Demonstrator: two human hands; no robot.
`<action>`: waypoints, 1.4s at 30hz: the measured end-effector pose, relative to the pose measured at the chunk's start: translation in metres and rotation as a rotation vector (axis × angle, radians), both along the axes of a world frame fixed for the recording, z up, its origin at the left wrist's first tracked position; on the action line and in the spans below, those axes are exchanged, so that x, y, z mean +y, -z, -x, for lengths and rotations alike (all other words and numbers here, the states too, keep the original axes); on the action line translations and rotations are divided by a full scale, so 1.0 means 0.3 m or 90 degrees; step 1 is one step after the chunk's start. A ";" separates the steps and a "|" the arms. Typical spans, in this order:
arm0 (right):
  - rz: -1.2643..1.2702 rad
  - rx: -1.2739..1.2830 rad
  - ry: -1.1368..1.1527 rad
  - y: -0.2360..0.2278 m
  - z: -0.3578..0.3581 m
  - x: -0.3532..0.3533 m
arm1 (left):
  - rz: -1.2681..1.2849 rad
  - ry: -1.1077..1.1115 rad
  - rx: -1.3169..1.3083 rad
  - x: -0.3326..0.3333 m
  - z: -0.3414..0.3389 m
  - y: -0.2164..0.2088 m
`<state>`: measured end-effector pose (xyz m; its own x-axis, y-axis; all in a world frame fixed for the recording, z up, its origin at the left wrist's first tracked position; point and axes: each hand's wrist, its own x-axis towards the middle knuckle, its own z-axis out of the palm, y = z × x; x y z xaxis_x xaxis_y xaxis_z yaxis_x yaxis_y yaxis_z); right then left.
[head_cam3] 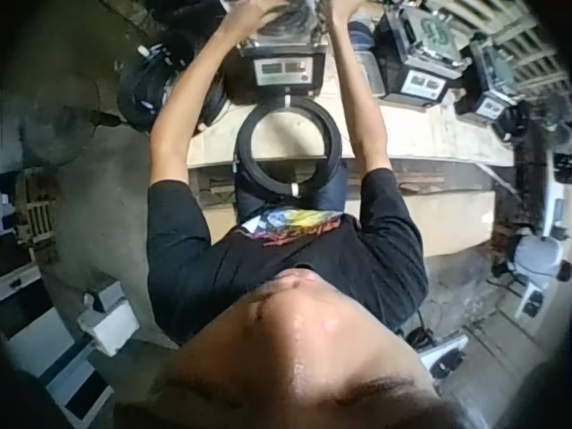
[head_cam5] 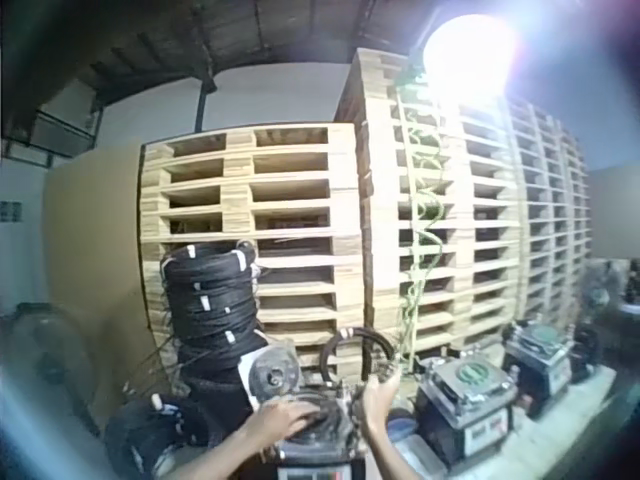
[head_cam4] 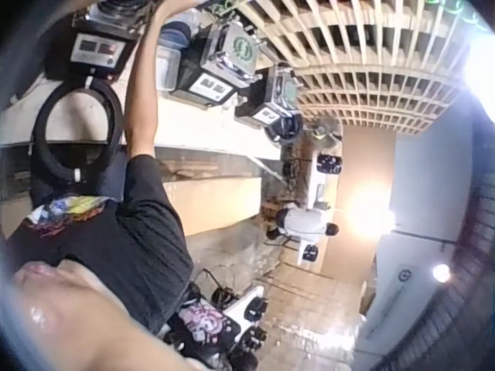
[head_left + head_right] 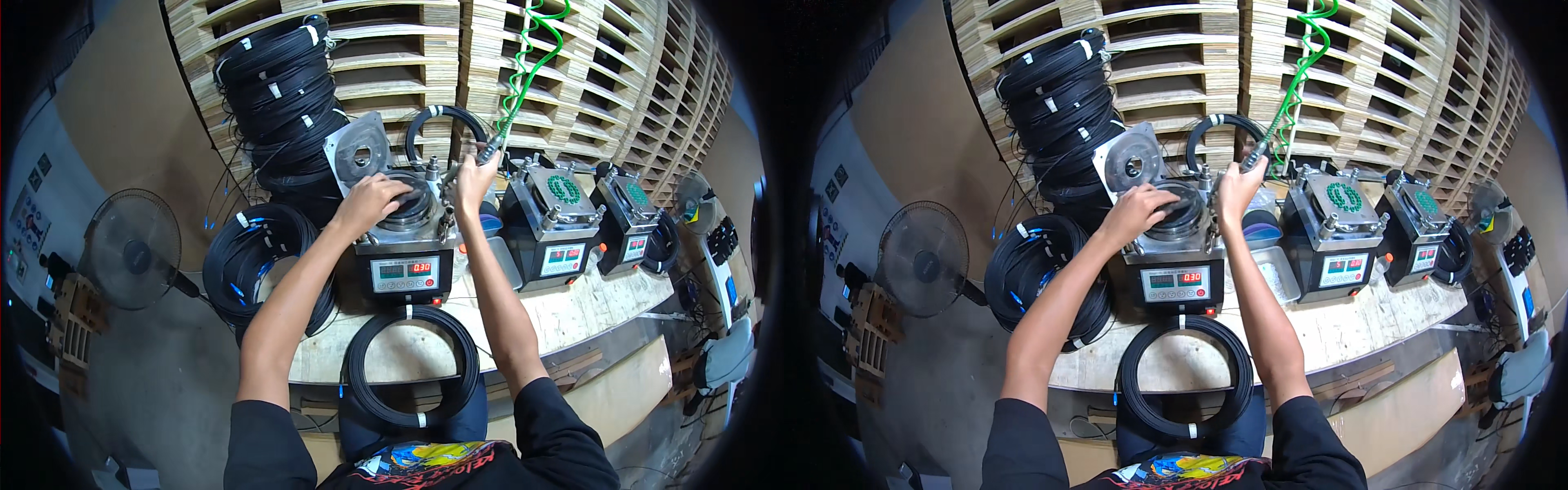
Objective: The person operates a cable processing machine, loading a coil of black cable and securing it with a metal clamp. They then attach a blue connector to the cable end and place the finished coil onto a stack. The process is repeated with a second coil.
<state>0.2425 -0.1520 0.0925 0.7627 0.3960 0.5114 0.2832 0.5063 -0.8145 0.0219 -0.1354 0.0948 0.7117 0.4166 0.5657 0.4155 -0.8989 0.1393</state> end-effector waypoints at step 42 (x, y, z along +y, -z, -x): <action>0.245 -0.168 -0.175 -0.228 -0.905 -0.091 | 0.288 0.052 0.054 0.037 -0.028 -0.022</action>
<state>0.5139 -0.1792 0.1610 0.4698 0.7595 0.4498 0.4018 0.2697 -0.8751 0.0304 -0.1243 0.1013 0.7879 0.5489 0.2793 0.3728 -0.7861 0.4931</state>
